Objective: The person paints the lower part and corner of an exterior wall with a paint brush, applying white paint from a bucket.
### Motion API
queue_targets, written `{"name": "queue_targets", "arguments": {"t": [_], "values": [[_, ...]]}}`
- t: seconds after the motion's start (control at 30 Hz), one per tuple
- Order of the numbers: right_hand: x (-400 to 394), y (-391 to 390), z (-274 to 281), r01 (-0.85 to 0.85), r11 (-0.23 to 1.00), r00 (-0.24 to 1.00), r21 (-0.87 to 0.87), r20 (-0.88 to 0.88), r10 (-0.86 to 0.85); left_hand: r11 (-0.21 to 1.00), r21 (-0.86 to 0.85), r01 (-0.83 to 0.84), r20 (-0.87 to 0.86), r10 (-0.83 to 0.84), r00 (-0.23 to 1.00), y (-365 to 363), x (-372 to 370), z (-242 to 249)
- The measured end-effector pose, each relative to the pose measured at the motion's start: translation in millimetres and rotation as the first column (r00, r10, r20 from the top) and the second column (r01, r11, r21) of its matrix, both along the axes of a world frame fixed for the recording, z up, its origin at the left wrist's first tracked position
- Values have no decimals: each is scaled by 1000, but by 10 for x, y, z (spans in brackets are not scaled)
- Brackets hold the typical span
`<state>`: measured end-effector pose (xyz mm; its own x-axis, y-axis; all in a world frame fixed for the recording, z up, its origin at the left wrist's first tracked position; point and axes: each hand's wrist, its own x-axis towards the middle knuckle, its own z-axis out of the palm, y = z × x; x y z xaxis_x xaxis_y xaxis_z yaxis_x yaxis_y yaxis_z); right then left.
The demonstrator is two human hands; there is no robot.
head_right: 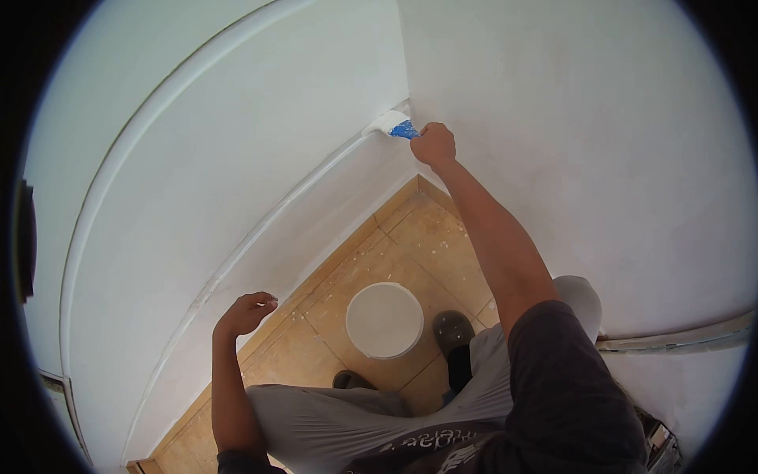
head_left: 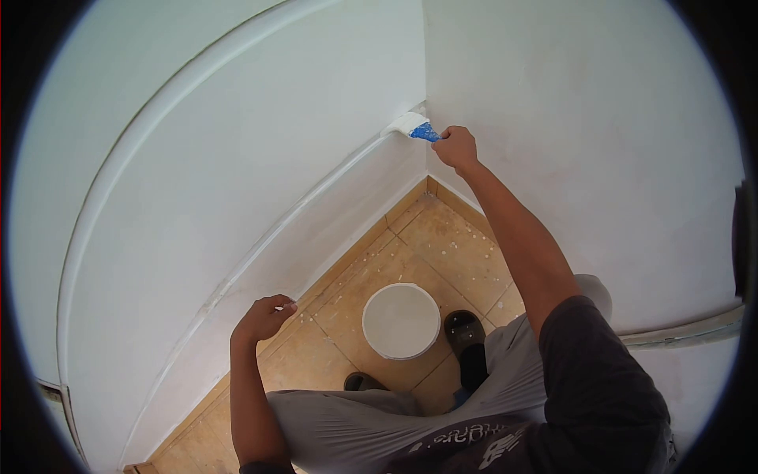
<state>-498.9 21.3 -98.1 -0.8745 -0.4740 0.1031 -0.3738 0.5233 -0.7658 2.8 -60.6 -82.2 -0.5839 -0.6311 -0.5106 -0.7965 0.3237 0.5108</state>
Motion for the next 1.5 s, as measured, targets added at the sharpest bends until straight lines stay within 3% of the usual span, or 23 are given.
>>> {"name": "queue_targets", "arguments": {"t": [0.23,0.4,0.57,0.73,0.9,1.0,1.1,1.2,1.3,1.5], "values": [[-51,76,-21,120,993,962,-2,-245,-117,1000,-21,-16,31,16,999,67,-67,141],[312,93,-77,-21,999,970,39,-242,30,991,-106,87,2,-88,996,210,-164,302],[1166,25,-156,-184,981,959,-68,-232,164,954,-187,234,-46,-246,968,801,-372,603],[2010,-5,-69,-282,957,939,-69,-225,261,815,-141,562,-133,-578,805,1497,-425,971],[2766,11,59,-406,907,912,-110,-113,394,676,-29,736,-183,-728,661,1804,-392,956],[3212,11,70,-454,880,891,-141,-87,446,630,-7,776,-222,-758,613,1887,-354,986],[3647,-20,61,-531,833,845,-153,-17,535,657,58,752,-221,-726,651,2002,-347,937],[3987,-54,75,-571,803,816,-168,-5,579,551,87,830,-242,-797,554,2138,-345,833],[4220,-68,80,-629,760,767,-166,27,641,386,237,892,-157,-891,427,2316,-427,743],[4598,-96,87,-723,684,688,-95,-10,726,239,327,914,-96,-954,284,2567,-504,502]]}}
